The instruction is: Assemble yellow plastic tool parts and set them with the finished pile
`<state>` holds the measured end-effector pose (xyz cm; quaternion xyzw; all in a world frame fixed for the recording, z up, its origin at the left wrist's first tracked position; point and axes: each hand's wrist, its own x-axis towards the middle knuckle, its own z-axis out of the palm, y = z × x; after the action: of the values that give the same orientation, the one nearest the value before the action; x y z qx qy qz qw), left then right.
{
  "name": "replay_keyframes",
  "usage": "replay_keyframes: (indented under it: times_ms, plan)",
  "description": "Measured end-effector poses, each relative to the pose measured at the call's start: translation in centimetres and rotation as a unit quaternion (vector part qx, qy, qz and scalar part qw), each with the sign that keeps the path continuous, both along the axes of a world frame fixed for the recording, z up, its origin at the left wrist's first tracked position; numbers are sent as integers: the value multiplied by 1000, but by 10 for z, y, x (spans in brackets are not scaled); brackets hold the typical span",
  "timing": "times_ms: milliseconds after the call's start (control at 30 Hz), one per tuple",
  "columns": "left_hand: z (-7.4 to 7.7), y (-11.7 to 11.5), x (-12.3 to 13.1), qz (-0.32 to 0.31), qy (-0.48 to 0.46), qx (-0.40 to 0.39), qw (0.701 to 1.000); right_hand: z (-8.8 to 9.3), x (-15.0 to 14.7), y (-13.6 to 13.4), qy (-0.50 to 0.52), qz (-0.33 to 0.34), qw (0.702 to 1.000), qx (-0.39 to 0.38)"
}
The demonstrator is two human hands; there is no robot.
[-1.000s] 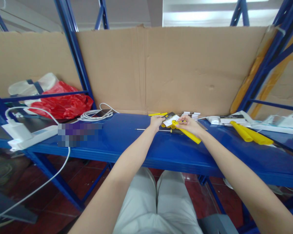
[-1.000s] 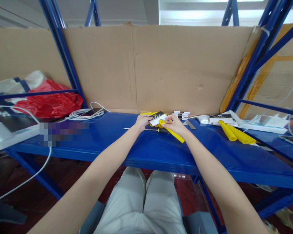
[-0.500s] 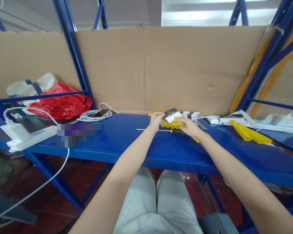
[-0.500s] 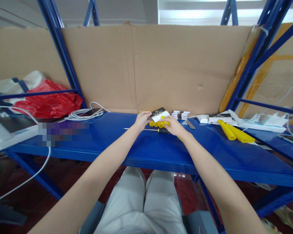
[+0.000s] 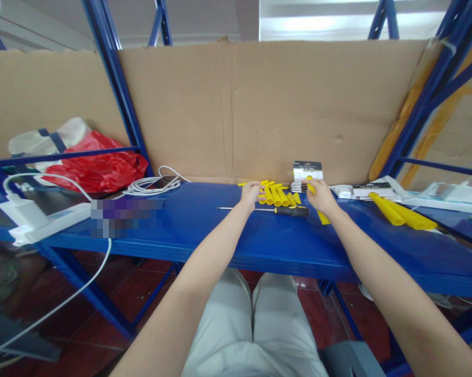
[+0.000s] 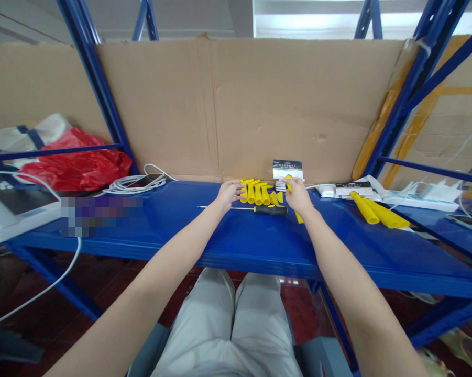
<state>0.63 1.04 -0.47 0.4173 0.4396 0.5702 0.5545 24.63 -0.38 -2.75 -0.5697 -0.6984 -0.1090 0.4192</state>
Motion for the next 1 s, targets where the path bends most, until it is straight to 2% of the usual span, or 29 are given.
replay_keyframes:
  times_ms: [133,233,400,500,567,733,833,900,1000]
  plan:
    - [-2,1,1,0,14,12,1000,-2,9,1,12,-50,998,-25]
    - [-4,2,2,-4,54,37,998,-4,16,2,15,-73,997,-6]
    - [-11,3,5,3,186,155,970,0,23,-3,29,-127,991,-3]
    - [-14,0,6,12,247,232,941,12,28,-12,36,-191,980,-44]
    - [-14,-2,6,2,265,254,930,25,34,-18,30,-235,969,-70]
    - [-14,-7,7,-8,265,269,926,65,62,-33,0,-309,940,-143]
    - [-14,-7,8,-10,287,274,918,83,85,-43,-24,-359,914,-186]
    - [-14,-7,8,-8,308,280,909,87,103,-46,-44,-377,902,-205]
    - [-15,-8,9,-5,363,297,883,82,131,-45,-76,-405,874,-257]
